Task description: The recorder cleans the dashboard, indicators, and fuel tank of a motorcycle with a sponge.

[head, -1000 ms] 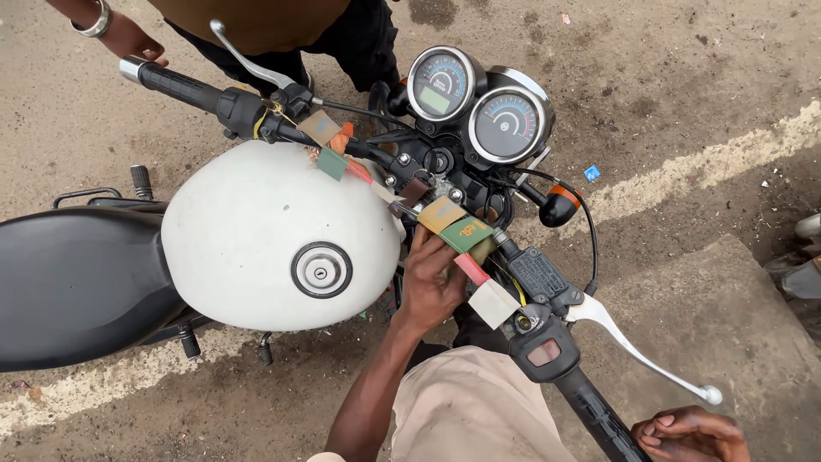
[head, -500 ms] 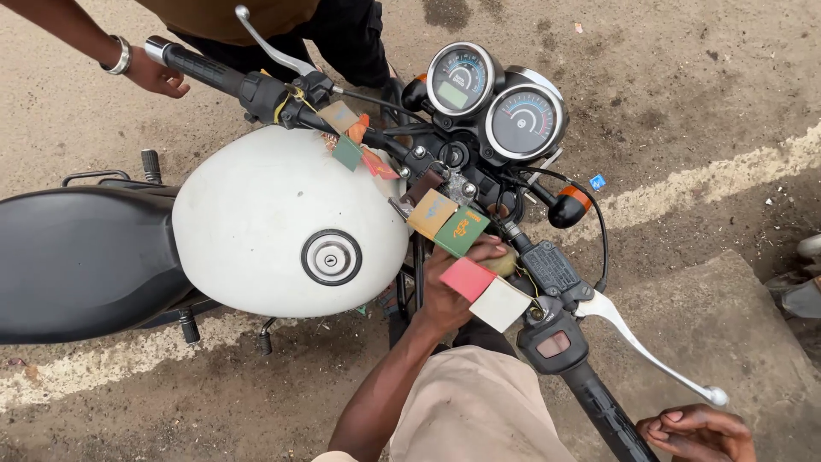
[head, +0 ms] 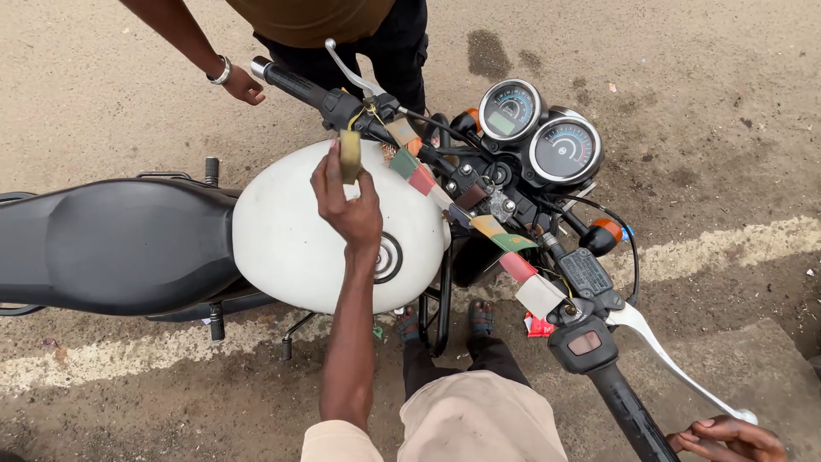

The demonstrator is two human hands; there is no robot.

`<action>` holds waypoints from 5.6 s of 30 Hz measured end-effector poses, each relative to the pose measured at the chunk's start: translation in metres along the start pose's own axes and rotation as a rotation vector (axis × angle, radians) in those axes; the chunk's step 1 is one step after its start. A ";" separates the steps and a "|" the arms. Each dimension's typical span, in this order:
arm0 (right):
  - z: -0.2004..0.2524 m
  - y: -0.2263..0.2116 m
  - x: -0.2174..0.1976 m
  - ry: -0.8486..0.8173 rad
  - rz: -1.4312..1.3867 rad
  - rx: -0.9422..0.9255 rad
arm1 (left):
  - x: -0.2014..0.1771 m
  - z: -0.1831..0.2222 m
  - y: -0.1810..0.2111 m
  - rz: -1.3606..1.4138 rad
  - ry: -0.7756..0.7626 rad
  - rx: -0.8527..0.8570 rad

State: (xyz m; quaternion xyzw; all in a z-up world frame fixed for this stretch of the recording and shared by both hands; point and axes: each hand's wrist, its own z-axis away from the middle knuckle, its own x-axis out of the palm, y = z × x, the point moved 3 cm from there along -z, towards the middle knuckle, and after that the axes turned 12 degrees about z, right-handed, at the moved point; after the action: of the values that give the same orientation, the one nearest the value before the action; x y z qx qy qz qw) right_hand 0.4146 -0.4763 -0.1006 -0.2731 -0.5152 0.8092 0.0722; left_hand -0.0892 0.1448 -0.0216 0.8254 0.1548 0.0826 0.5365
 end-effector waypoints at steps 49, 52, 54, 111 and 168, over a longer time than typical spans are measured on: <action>0.032 0.014 0.025 0.024 0.087 0.068 | 0.104 -0.056 0.003 -0.558 -1.134 0.329; 0.046 -0.026 0.058 0.031 -0.084 -0.005 | 0.092 -0.042 0.004 -0.488 -1.065 0.409; 0.050 -0.031 0.065 0.045 -0.162 -0.076 | 0.092 -0.027 -0.011 -0.456 -1.086 0.398; 0.062 -0.041 0.076 0.075 -0.205 -0.156 | 0.099 -0.108 0.014 -0.593 -1.034 0.227; 0.044 -0.338 0.201 0.431 0.040 -0.649 | 0.002 0.243 0.120 0.877 -0.551 -0.287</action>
State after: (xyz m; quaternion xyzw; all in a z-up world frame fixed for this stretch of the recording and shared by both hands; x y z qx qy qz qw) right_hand 0.1676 -0.2762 0.1346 -0.4555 -0.7121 0.5294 0.0726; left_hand 0.0059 -0.1089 -0.0126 0.7222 -0.3639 0.0997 0.5797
